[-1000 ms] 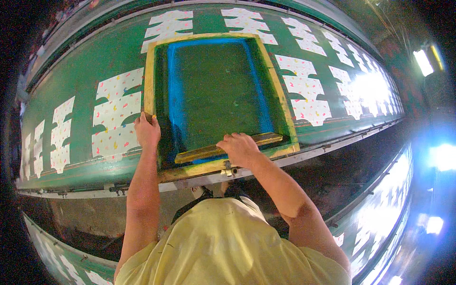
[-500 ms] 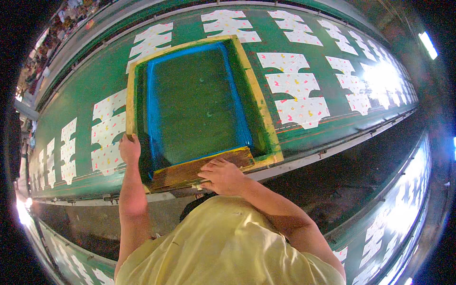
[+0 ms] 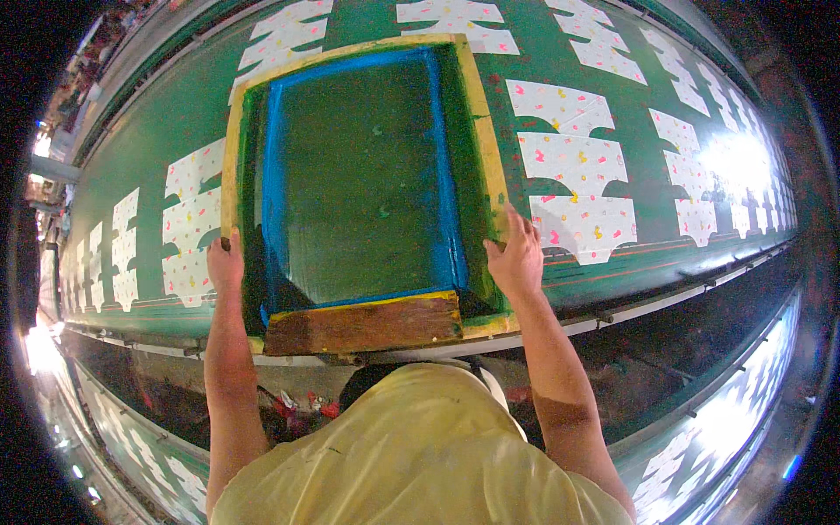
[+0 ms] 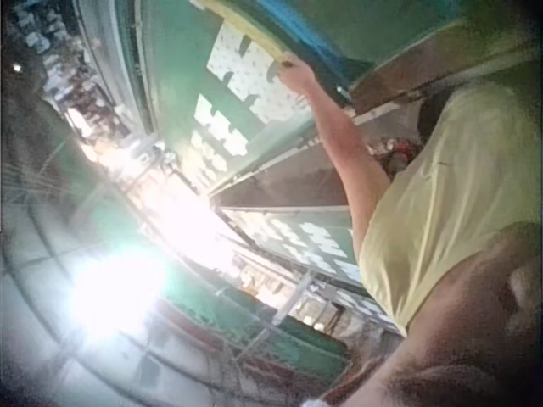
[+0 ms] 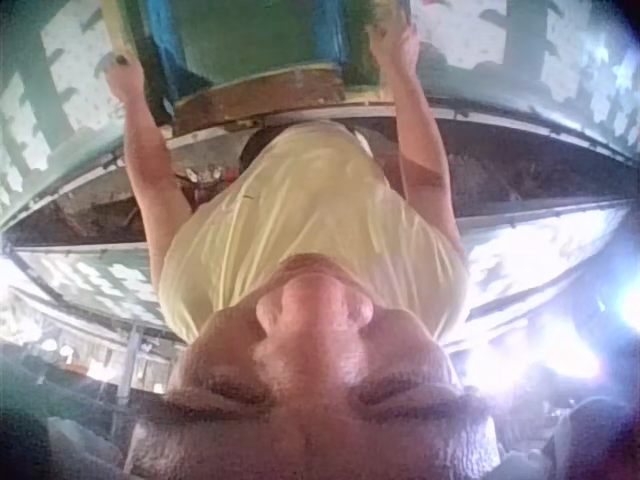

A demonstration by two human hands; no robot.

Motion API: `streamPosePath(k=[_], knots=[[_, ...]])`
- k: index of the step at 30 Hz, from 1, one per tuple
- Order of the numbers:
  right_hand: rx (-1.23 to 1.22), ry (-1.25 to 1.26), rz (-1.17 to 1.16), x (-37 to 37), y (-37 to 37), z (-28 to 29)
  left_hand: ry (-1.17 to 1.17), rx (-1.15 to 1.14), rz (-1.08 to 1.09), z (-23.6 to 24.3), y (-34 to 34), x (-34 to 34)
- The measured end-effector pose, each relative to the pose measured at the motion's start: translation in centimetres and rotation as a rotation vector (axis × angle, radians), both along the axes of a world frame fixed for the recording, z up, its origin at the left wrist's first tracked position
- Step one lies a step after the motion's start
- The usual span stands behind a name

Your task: The person performs screen printing by repeatedly placing a screen frame over patterned paper sheets on a conveyor and pulling a squeegee across the screen to transfer ink. The person moves the frame along the conveyor to print successive sheets.

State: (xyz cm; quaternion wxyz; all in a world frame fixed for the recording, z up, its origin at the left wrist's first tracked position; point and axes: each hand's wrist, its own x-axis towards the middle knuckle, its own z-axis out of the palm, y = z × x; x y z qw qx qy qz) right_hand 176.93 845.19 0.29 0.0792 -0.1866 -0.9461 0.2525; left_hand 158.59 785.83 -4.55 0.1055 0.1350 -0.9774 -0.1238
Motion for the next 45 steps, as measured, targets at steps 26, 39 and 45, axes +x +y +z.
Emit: streamPosePath(k=[26,39,45], knots=[[0.018,0.091,-0.131,-3.2,10.1,5.7,0.099,0.661,-0.057,0.9,5.8,-1.1],[-0.059,0.079,-0.294,2.8,40.7,0.5,0.033,0.521,-0.089,-1.4,36.2,6.5],[-0.098,0.032,-0.319,5.3,48.5,0.0,0.04,0.526,-0.09,-0.2,45.8,9.0]])
